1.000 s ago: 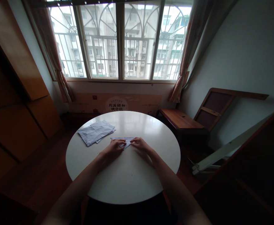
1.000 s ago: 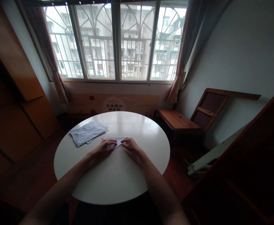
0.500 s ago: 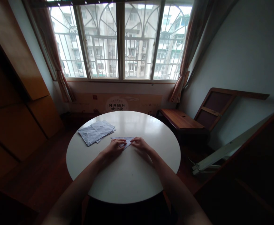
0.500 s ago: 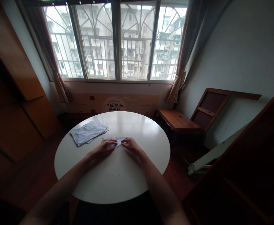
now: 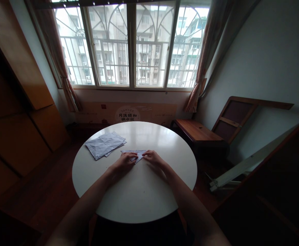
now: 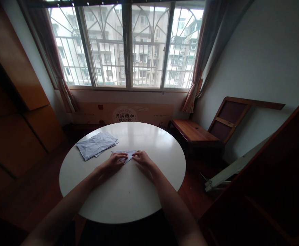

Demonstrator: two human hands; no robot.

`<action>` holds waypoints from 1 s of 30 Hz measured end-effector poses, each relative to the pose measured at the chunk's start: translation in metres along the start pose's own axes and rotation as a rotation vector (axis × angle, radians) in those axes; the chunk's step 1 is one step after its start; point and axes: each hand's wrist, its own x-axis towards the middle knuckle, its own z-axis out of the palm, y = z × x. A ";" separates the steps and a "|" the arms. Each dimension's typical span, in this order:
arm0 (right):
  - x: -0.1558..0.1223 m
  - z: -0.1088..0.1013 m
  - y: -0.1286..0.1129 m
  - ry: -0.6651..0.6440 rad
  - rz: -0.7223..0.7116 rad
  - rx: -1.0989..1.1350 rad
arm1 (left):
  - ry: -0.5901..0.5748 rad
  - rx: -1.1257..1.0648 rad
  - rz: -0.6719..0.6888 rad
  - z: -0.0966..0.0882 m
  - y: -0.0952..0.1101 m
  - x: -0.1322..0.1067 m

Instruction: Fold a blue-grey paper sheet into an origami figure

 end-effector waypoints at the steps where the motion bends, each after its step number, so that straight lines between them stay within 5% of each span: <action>1: 0.000 0.000 0.000 -0.001 -0.001 0.000 | 0.000 0.001 0.001 0.000 -0.001 0.000; 14: -0.002 -0.003 -0.011 0.010 0.011 -0.039 | 0.004 0.007 0.005 0.002 -0.003 0.000; 30: -0.006 -0.015 -0.018 0.199 0.524 -0.332 | 0.053 -0.079 0.043 -0.001 0.002 0.001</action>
